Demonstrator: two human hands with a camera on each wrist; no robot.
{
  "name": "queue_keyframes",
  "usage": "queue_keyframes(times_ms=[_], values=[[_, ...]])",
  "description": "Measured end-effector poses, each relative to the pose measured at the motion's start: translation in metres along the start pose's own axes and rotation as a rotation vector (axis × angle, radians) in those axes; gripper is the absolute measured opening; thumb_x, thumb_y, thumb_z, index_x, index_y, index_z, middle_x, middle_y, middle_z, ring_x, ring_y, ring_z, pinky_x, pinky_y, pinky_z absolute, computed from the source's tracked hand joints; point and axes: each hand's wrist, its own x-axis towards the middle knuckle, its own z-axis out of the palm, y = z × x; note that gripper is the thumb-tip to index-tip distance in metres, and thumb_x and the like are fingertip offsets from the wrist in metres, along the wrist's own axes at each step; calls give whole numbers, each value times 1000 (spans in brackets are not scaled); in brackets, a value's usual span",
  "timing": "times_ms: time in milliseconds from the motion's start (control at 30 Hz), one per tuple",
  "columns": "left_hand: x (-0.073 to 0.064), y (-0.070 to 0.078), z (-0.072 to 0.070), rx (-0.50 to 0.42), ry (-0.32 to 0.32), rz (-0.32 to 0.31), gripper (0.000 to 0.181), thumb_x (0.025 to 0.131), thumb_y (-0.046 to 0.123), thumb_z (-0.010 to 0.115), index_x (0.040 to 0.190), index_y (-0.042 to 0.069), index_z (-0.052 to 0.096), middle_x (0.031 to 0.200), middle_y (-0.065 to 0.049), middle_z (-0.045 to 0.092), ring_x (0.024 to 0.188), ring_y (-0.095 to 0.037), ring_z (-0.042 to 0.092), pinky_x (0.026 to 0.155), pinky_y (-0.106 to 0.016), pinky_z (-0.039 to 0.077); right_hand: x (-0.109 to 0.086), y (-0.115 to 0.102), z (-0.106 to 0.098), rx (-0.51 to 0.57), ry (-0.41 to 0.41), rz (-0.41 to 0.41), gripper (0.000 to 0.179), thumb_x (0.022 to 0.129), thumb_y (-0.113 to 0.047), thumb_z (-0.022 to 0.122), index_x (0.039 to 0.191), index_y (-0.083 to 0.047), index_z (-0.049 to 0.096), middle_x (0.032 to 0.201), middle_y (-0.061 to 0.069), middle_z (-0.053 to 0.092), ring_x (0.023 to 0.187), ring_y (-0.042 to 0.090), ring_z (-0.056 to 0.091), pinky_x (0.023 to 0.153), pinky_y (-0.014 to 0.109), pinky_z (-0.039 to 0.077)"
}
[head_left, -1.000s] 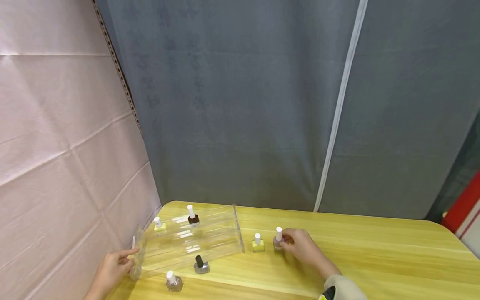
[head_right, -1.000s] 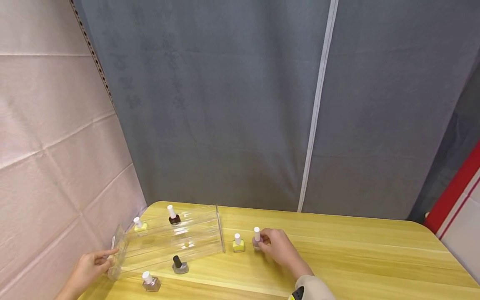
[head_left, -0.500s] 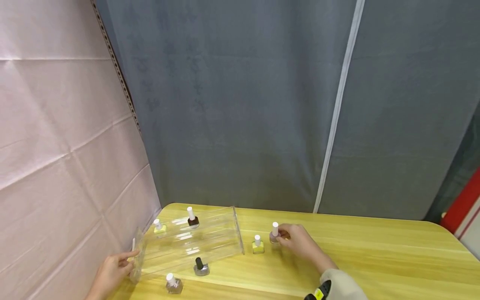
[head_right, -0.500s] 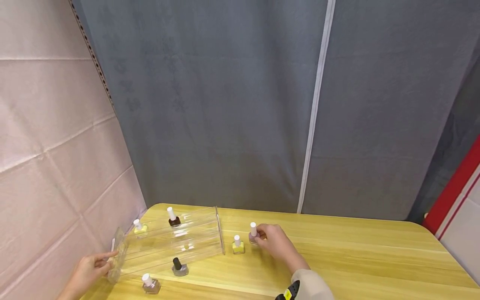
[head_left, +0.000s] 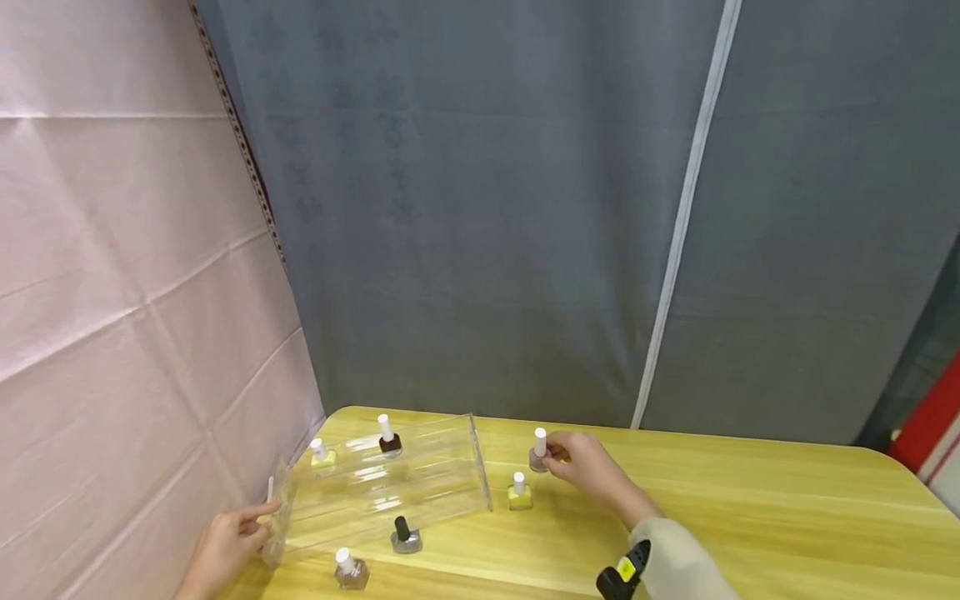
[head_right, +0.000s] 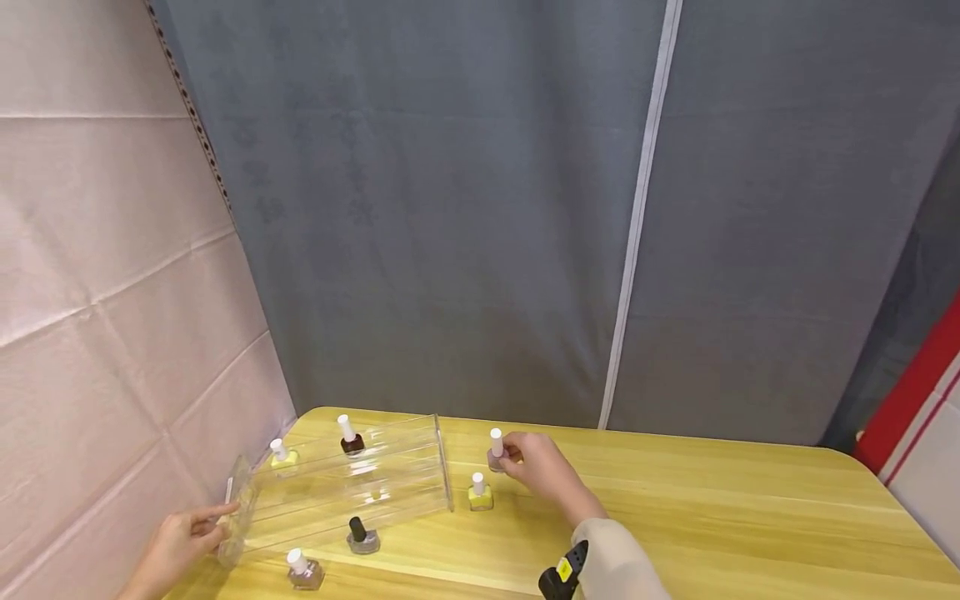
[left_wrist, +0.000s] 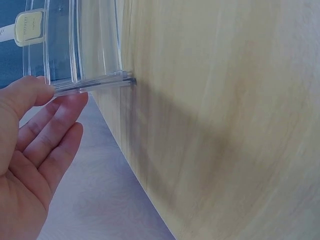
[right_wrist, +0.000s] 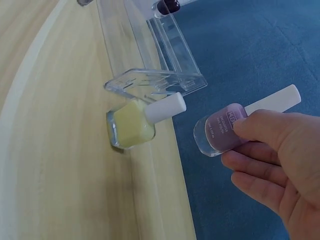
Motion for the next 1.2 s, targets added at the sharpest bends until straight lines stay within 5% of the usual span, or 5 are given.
queue_keyframes(times_ms=[200, 633, 1200], values=[[2, -2, 0, -16, -2, 13, 35, 83, -1, 60, 117, -7, 60, 68, -4, 66, 52, -9, 52, 42, -25, 34, 9, -7, 0, 14, -20, -17, 10, 85, -4, 63, 93, -6, 68, 87, 0, 67, 79, 13, 63, 68, 26, 51], [0, -1, 3, -14, 60, 43, 35, 79, -4, 61, 114, -3, 65, 57, 0, 60, 41, -7, 33, 39, -22, 32, 28, -18, 4, 37, -42, -83, 10, 86, -3, 62, 94, -4, 68, 89, 3, 68, 80, 13, 64, 69, 26, 52], [-3, 4, 6, -64, 57, 47, 35, 78, -5, 61, 113, -5, 64, 63, -2, 64, 42, -8, 39, 39, -23, 34, 47, -32, 7, 53, -104, -99, 13, 88, -4, 61, 98, -2, 67, 94, 6, 68, 84, 15, 64, 73, 30, 53]])
